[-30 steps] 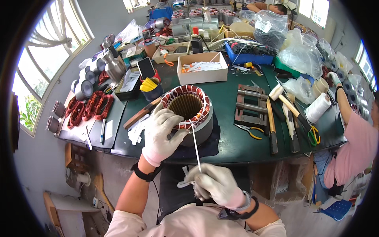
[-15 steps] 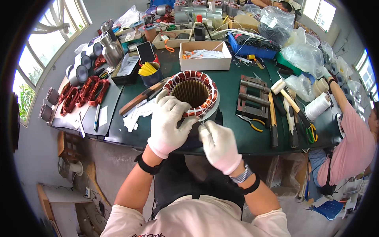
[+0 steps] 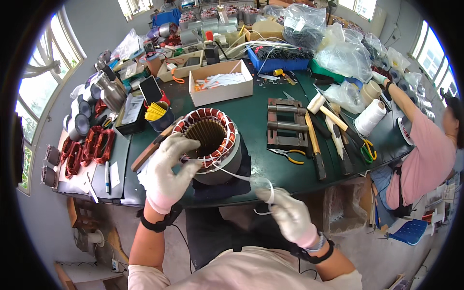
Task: Assembling and tying wires on a motor stator in a workshop.
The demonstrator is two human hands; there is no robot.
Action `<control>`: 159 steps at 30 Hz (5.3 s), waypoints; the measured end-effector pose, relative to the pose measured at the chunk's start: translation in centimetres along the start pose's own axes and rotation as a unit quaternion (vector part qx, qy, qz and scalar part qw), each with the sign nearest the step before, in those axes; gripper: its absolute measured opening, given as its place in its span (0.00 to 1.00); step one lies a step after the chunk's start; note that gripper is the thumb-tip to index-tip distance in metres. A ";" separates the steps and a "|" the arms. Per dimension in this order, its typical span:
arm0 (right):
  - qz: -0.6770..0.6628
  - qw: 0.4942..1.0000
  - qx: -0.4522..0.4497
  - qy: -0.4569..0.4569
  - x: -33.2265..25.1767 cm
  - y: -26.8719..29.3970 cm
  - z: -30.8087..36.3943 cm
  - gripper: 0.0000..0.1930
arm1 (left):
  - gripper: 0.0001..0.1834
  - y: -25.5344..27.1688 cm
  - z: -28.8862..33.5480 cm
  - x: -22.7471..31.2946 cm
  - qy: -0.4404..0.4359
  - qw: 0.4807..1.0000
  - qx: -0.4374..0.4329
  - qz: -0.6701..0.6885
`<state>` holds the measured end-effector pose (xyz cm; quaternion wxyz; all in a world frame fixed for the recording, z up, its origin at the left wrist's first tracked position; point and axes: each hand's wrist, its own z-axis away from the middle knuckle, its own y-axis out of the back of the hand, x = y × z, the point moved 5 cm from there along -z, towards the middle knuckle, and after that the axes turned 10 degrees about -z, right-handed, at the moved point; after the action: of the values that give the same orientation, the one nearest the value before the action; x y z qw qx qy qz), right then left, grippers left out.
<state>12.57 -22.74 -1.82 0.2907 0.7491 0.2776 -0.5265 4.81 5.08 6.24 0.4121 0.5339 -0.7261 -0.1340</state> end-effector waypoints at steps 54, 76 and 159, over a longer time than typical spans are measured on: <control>0.537 0.770 0.015 -0.344 11.9 41.3 -0.4 0.37 | 0.13 1.3 1.7 -1.5 0.105 0.978 0.181 -0.025; 0.267 0.958 -0.041 -0.091 -7.2 7.7 -7.4 0.33 | 0.08 -2.0 5.8 -0.3 0.230 0.952 0.202 -0.007; 0.218 0.888 -0.054 -0.401 11.7 15.6 26.2 0.30 | 0.26 -23.8 -1.5 24.1 -0.243 0.914 -0.295 0.134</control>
<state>10.81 -51.09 -17.91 0.5246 0.4993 -0.0049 -0.6896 19.54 -25.26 3.06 0.3754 0.2366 -0.7961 -0.4114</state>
